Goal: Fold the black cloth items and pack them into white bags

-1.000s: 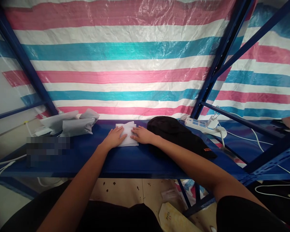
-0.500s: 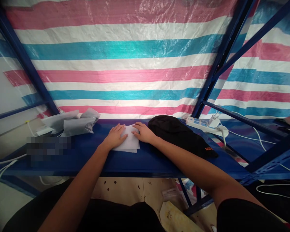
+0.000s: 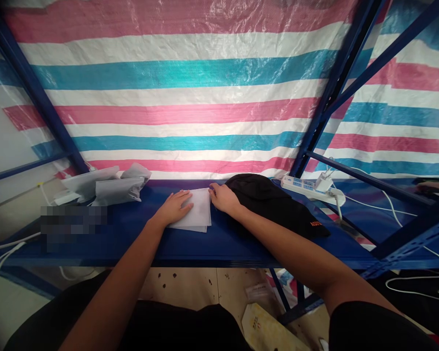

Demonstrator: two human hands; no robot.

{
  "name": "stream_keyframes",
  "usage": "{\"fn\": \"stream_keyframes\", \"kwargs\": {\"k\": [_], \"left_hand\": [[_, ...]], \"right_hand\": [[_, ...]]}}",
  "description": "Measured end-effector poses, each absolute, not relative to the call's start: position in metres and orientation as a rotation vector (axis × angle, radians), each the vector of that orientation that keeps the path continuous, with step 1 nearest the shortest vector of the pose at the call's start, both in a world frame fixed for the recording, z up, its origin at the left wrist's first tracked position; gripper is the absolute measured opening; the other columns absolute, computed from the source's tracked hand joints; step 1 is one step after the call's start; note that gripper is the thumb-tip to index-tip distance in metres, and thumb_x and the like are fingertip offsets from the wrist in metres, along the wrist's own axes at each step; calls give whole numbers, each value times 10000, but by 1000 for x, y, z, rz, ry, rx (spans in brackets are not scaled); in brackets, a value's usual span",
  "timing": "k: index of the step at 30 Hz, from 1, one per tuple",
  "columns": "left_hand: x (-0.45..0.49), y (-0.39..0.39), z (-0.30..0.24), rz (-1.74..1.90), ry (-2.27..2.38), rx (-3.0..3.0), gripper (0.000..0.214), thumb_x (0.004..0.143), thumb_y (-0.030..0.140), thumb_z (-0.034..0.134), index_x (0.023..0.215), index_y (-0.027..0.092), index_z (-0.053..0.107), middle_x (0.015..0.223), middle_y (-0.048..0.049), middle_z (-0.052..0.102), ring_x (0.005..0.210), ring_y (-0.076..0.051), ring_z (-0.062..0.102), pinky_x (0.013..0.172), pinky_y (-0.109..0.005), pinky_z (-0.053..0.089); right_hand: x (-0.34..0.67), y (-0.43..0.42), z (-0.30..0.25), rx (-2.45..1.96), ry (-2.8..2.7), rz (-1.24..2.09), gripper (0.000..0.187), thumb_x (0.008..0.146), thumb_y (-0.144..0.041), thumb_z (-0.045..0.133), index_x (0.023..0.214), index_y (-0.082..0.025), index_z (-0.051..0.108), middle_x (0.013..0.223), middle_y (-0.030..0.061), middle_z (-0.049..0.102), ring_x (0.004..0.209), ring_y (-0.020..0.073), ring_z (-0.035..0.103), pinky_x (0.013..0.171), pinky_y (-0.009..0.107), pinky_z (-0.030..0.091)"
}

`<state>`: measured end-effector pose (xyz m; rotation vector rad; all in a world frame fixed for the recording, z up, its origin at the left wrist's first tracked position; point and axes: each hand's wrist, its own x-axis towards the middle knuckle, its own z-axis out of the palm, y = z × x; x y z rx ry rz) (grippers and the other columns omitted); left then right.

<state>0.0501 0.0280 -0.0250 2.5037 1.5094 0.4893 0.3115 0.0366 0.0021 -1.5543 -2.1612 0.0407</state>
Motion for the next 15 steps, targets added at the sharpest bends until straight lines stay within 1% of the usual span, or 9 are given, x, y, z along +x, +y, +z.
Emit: {"fn": "stream_keyframes", "kwargs": {"k": [4,6,8,11,15], "left_hand": [[49,29,-26,513,1517,2490,612,1092,539,423,1624,258,540,1778,-88,415,1683,-303,308,1373,-582,173],[49,29,-26,519,1515,2486,607,1089,532,430,1616,256,550,1774,-91,422,1684,-304,306,1373,-580,176],[48,28,-25,527,1499,2485,600,1084,516,444,1612,254,557,1769,-92,432,1678,-302,321,1373,-591,172],[47,26,-22,528,1449,2487,591,1068,474,472,1607,252,569,1755,-93,453,1652,-291,379,1377,-599,159],[44,24,-18,549,1360,2520,582,1039,406,498,1581,227,616,1725,-91,498,1625,-268,429,1384,-489,225]], "right_hand": [[310,29,8,-1616,-2127,-1,399,1138,-376,482,1411,-186,703,1211,159,828,1125,339,783,919,364,579],[310,28,9,-1625,-2135,21,399,1144,-373,464,1407,-200,709,1210,145,834,1084,331,801,910,365,588],[310,28,10,-1587,-2162,70,401,1144,-336,455,1430,-198,699,1263,134,826,1107,318,806,951,364,590],[311,30,7,-1520,-2208,109,420,1142,-300,449,1474,-171,672,1343,141,800,1191,313,790,1026,370,579],[312,32,3,-1493,-2233,125,434,1137,-309,479,1511,-169,649,1341,141,802,1220,315,784,1063,382,575]]}}
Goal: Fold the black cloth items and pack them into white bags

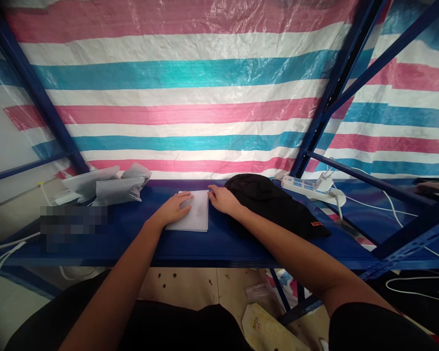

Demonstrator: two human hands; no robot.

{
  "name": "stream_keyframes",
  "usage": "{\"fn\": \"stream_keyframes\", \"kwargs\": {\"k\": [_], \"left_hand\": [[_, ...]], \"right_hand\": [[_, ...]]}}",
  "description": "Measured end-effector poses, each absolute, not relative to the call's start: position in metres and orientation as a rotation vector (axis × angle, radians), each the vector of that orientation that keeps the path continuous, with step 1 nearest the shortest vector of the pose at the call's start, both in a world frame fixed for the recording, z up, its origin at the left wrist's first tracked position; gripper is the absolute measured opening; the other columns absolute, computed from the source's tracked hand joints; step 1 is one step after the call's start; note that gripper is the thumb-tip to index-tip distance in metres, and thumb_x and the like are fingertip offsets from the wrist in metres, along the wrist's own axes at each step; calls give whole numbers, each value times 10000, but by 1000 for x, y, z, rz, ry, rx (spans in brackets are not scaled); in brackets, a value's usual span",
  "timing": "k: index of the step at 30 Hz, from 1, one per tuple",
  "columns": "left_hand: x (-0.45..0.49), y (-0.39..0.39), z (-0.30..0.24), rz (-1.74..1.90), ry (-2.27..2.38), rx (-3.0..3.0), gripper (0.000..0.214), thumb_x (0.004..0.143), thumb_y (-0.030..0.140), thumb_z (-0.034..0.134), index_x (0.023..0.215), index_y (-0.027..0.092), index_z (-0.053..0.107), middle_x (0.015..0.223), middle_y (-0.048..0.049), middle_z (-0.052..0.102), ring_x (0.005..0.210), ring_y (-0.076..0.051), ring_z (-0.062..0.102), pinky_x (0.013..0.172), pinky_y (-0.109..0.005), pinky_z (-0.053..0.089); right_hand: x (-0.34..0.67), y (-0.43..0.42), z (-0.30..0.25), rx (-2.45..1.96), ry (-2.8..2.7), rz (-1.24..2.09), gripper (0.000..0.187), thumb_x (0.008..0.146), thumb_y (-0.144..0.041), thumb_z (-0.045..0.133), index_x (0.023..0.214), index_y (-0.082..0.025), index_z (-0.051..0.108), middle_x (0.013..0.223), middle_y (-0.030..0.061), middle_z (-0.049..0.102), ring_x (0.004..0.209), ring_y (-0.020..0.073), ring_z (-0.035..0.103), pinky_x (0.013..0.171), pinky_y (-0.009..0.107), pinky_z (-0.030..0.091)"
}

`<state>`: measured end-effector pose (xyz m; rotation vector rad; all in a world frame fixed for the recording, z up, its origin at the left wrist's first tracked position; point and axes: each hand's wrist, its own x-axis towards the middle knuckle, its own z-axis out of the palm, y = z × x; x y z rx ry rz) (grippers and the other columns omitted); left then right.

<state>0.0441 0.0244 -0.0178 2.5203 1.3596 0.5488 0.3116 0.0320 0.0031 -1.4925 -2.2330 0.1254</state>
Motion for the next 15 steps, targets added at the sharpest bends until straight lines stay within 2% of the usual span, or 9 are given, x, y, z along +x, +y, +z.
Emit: {"fn": "stream_keyframes", "kwargs": {"k": [4,10,15], "left_hand": [[44,22,-15,568,1322,2535,562,1010,374,526,1527,213,675,1689,-83,547,1600,-264,467,1378,-448,265],[45,20,-15,649,1300,2520,503,989,362,555,1437,224,738,1623,-72,618,1529,-286,546,1349,-451,348],[45,20,-17,691,1306,2529,472,1011,396,556,1396,205,752,1585,-91,647,1490,-284,583,1345,-446,355]], "right_hand": [[312,35,0,-1470,-2250,122,434,1131,-293,488,1514,-177,657,1374,138,788,1221,320,784,1085,404,578],[314,39,-5,-1351,-2327,158,491,1086,-123,436,1500,-195,690,1448,105,754,1311,291,743,1170,403,541],[314,42,-9,-1307,-2301,98,489,1053,-91,455,1444,-166,738,1490,140,715,1370,292,693,1225,427,505]]}}
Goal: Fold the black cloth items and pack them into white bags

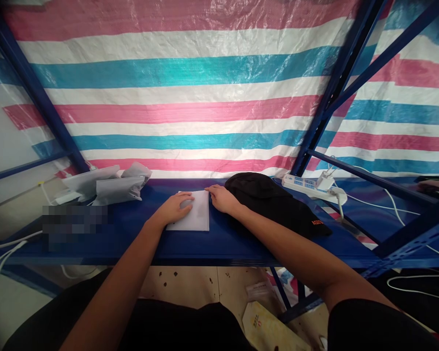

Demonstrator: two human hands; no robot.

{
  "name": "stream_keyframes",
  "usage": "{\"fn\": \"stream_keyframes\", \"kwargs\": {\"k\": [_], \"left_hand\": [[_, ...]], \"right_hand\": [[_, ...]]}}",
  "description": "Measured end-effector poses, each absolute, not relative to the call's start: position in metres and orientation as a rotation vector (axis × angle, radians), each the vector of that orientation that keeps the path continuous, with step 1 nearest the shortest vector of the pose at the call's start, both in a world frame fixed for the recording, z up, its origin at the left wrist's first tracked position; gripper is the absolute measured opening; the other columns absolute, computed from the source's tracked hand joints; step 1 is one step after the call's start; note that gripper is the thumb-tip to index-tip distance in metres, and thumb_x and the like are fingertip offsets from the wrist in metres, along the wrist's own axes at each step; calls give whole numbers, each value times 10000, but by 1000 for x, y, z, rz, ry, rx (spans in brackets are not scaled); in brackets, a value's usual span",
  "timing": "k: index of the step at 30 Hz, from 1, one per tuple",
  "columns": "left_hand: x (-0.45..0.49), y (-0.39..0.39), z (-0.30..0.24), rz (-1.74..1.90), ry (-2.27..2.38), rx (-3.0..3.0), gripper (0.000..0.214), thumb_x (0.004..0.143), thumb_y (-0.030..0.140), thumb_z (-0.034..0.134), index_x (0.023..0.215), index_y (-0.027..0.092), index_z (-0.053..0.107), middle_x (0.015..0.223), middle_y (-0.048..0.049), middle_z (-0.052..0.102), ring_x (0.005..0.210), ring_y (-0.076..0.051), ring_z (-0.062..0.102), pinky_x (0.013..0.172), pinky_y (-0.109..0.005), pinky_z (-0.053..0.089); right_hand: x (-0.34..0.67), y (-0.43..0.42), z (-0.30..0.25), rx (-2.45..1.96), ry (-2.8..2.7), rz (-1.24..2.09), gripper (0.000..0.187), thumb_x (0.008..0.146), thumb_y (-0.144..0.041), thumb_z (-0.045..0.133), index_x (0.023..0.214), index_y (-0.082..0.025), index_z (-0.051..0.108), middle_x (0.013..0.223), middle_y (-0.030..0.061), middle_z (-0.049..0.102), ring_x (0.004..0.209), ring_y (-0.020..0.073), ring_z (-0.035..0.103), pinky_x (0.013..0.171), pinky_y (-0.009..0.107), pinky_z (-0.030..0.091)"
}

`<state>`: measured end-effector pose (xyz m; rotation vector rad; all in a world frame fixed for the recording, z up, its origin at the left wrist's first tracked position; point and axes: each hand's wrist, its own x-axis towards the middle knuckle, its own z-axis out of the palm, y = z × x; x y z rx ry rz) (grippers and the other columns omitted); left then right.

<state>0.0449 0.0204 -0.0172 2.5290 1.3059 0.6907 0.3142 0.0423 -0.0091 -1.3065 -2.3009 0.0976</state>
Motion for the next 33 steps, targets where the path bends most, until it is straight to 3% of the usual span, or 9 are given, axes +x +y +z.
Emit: {"fn": "stream_keyframes", "kwargs": {"k": [9,20,24,29,33], "left_hand": [[45,22,-19,710,1339,2521,456,1008,376,573,1379,190,761,1573,-110,655,1473,-297,598,1329,-452,383],[42,30,-26,799,1291,2548,394,1025,380,572,1311,222,792,1509,-105,705,1418,-290,650,1264,-463,470],[42,28,-26,790,1282,2559,418,1032,390,559,1332,214,790,1516,-114,699,1416,-302,652,1259,-479,478],[43,29,-28,770,1278,2552,441,1043,409,549,1360,213,784,1536,-112,687,1438,-301,633,1288,-476,444],[43,29,-26,878,1414,2537,474,1075,436,528,1441,215,733,1634,-125,600,1560,-333,507,1335,-566,347]], "right_hand": [[308,40,-7,-1206,-2373,62,402,1009,-112,540,1251,-200,847,1397,89,773,1260,299,734,1193,446,534],[305,36,-10,-1175,-2464,-21,335,1027,-169,588,1237,-197,848,1383,87,781,1292,323,710,1176,446,540],[311,39,-10,-1159,-2379,-11,370,1013,-138,599,1317,-189,803,1439,122,730,1263,299,723,1153,429,561],[316,41,-9,-1139,-2360,8,428,988,-51,562,1333,-185,778,1378,124,743,1226,272,736,1143,410,565],[314,38,-8,-1146,-2367,16,399,997,-71,579,1325,-188,774,1395,126,729,1228,270,735,1144,399,562]]}}
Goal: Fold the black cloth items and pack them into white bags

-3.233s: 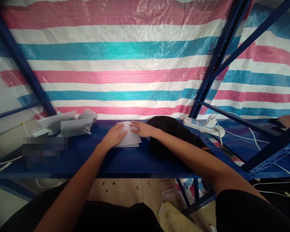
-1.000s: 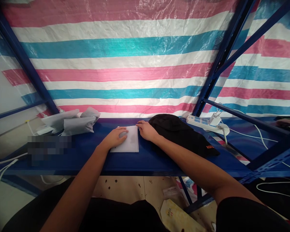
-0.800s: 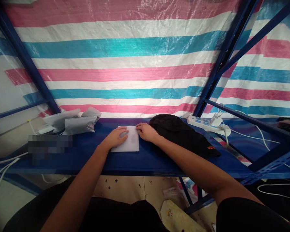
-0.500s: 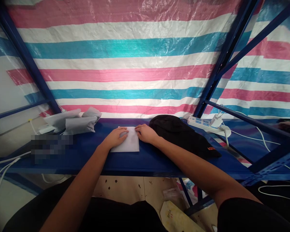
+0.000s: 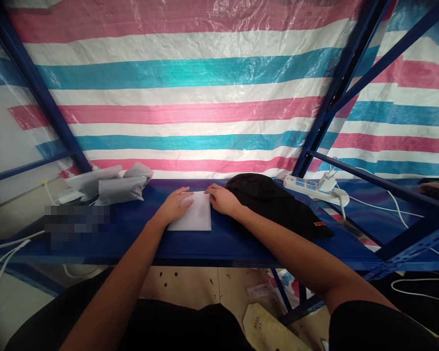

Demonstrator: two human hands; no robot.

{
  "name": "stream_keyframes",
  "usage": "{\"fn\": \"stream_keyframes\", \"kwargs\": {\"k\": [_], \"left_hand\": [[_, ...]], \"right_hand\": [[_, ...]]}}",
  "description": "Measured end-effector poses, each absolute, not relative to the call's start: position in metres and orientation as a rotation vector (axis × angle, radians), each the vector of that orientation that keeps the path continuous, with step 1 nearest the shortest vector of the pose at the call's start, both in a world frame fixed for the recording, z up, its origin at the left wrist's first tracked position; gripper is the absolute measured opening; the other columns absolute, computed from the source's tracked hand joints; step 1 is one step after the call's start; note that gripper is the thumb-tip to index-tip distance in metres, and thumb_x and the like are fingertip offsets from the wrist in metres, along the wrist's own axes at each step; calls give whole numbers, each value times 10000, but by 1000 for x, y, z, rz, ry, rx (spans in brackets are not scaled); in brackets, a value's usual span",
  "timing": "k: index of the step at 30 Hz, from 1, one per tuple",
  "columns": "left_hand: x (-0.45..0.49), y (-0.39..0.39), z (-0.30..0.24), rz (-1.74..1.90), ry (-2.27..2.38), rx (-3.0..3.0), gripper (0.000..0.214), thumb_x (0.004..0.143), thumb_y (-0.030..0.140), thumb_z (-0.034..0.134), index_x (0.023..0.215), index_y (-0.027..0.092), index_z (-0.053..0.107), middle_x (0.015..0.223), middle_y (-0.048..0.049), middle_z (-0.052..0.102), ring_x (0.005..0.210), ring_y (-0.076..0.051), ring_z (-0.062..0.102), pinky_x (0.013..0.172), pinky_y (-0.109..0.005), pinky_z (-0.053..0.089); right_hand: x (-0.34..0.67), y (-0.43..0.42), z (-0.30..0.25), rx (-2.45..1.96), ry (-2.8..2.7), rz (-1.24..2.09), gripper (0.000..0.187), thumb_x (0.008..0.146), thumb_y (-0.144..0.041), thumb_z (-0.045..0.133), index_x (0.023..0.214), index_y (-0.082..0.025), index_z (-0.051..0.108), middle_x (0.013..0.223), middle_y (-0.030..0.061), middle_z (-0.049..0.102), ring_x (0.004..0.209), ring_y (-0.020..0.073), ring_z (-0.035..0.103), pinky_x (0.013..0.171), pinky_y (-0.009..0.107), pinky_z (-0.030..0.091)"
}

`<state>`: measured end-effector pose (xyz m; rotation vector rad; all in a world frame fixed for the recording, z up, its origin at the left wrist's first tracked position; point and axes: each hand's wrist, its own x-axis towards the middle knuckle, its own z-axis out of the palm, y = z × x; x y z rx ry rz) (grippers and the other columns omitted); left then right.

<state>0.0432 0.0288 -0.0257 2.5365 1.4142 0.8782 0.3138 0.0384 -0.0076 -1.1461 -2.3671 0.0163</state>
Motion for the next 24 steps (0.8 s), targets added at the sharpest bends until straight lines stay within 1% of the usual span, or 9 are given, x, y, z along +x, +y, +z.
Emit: {"fn": "stream_keyframes", "kwargs": {"k": [3,5,7,9,11,13,17,20,24], "left_hand": [[34,27,-18,1235,1806,2375,427,1055,368,563,1405,200,743,1706,-153,500,1660,-378,332,1374,-637,200],[22,25,-12,1455,2107,2160,440,1008,317,614,1401,158,731,1774,-190,367,1706,-426,169,1376,-679,108],[8,24,-8,1526,2330,1959,493,958,298,654,1415,121,707,1825,-215,222,1712,-477,40,1353,-736,41],[-3,24,-8,1437,2441,1809,536,911,298,685,1412,106,698,1828,-229,203,1698,-526,2,1319,-792,3],[-10,26,-9,1308,2459,1699,587,876,303,703,1429,108,682,1798,-236,291,1685,-557,17,1291,-831,-11],[-13,27,-11,1257,2454,1639,645,869,314,698,1478,109,641,1753,-240,383,1682,-560,41,1282,-841,-5],[-13,25,-10,1410,2497,1569,655,899,350,675,1497,98,589,1672,-266,474,1674,-518,157,1304,-802,72],[-14,20,-6,1550,2500,1518,549,913,357,695,1410,138,618,1605,-247,549,1634,-456,301,1301,-766,165],[-16,13,3,1745,2493,1429,284,941,347,706,1182,200,672,1459,-158,673,1495,-384,503,1254,-706,279]], "right_hand": [[313,36,-6,-1164,-2346,29,367,1026,-127,595,1354,-182,752,1395,136,721,1227,278,732,1130,398,564],[313,35,-5,-1180,-2331,37,350,1042,-154,594,1359,-176,742,1388,139,719,1207,278,736,1121,398,565],[314,35,-5,-1186,-2325,38,342,1049,-148,583,1352,-174,739,1384,136,717,1193,271,737,1120,394,560],[314,35,-5,-1188,-2327,38,344,1049,-135,574,1350,-178,735,1383,134,715,1186,264,737,1115,390,559],[315,35,-5,-1189,-2328,37,346,1050,-134,575,1355,-181,730,1383,135,714,1184,261,736,1106,386,560],[315,35,-4,-1190,-2327,37,343,1050,-142,579,1356,-180,728,1380,136,712,1186,262,735,1102,384,561],[314,33,-3,-1203,-2315,50,343,1053,-160,577,1363,-170,724,1373,139,712,1144,262,742,1079,388,570],[313,32,-3,-1224,-2304,68,343,1057,-184,586,1372,-165,719,1374,141,714,1123,265,745,1046,391,583],[313,33,-3,-1241,-2290,82,340,1064,-210,599,1382,-162,710,1381,145,713,1113,259,749,1045,389,581]]}}
